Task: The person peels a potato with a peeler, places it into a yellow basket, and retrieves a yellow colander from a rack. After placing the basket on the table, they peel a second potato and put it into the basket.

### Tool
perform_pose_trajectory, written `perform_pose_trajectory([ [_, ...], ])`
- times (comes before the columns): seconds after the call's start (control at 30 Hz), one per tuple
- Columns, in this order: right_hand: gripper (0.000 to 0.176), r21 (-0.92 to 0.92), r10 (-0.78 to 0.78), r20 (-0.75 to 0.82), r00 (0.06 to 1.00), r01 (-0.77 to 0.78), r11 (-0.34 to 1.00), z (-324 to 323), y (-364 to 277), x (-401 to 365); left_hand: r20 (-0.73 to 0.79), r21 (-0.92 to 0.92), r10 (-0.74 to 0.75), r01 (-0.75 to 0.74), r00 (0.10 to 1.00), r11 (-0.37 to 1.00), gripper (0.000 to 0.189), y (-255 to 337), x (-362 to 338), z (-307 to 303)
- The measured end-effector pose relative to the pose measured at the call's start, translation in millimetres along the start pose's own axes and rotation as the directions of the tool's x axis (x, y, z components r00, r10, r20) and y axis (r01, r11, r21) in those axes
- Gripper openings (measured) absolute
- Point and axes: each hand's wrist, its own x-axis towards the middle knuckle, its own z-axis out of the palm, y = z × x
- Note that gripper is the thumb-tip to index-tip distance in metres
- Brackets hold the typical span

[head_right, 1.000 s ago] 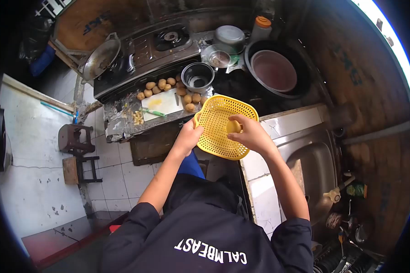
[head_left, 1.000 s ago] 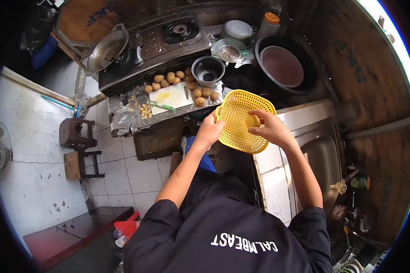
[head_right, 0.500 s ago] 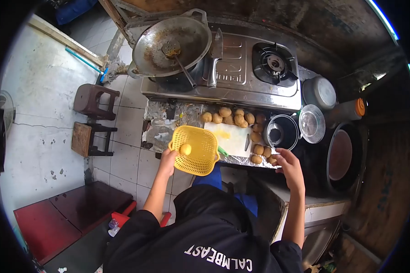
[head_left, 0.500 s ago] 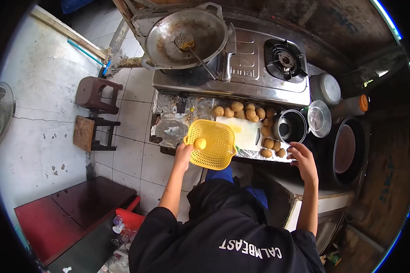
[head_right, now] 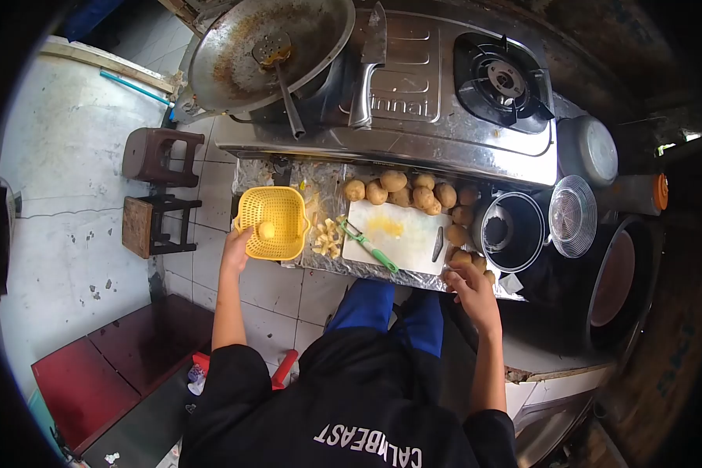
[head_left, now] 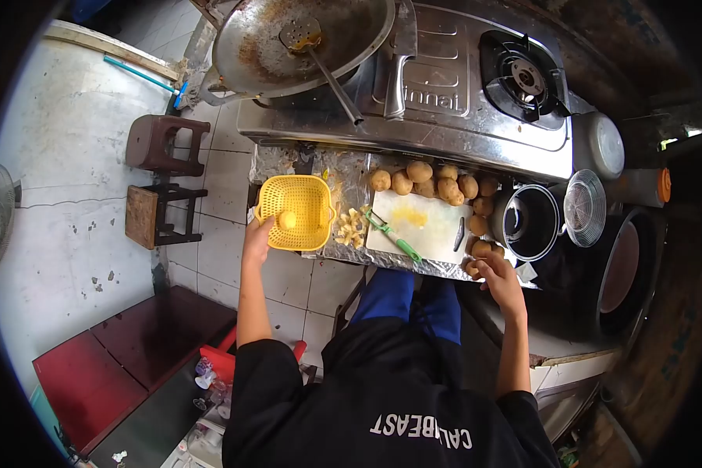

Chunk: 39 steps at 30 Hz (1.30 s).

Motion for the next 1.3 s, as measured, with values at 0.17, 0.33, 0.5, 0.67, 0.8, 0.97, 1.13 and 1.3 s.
perform_pose_trajectory([
  [0.17, 0.028, 0.155, -0.219, -0.061, 0.974, 0.226, 0.962, 16.9, 16.4, 28.4, -0.321, 0.704, 0.517, -0.165, 0.794, 0.691, 0.037, 13.6, -20.6, 12.0],
  [0.33, 0.032, -0.013, -0.502, 0.040, 0.864, 0.503, 0.864, 46.3, 37.0, 46.2, 0.192, 0.749, 0.735, -0.581, 0.650, 0.318, 0.033, 46.9, -72.7, 148.7],
  [0.5, 0.033, -0.530, -0.845, 0.029, 0.533, 0.726, 0.439, 125.1, 57.6, 79.6, 0.672, 0.696, 0.485, -0.700, 0.559, -0.158, 0.047, 21.7, -36.8, 248.6],
  [0.67, 0.028, -0.728, -0.858, -0.058, 0.510, 0.566, 0.386, 184.4, 78.0, 112.1, 0.542, 0.830, 0.388, -0.548, 0.746, -0.105, 0.061, 2.4, -1.2, 273.9],
  [0.8, 0.020, -0.792, -0.841, -0.032, 0.540, 0.499, 0.350, 180.1, 85.7, 122.3, 0.452, 0.863, 0.555, -0.501, 0.698, -0.072, 0.059, -0.3, -1.8, 263.7],
  [0.97, 0.020, -0.594, -0.840, -0.211, 0.499, 0.617, 0.516, 147.0, 90.0, 87.7, 0.400, 0.569, 0.619, -0.713, 0.676, 0.410, 0.042, -4.7, -45.0, 209.9],
  [1.13, 0.020, -0.081, -0.712, -0.234, 0.662, 0.716, 0.693, 153.5, 90.1, 17.5, 0.522, -0.367, 0.444, -0.278, 0.728, 0.888, 0.038, -79.2, -101.6, 200.6],
  [1.3, 0.027, -0.394, -0.871, -0.184, 0.455, 0.778, 0.490, 180.6, 105.2, 2.3, 0.472, -0.537, 0.413, -0.117, 0.779, 0.835, 0.039, -118.8, -117.9, 211.6],
])
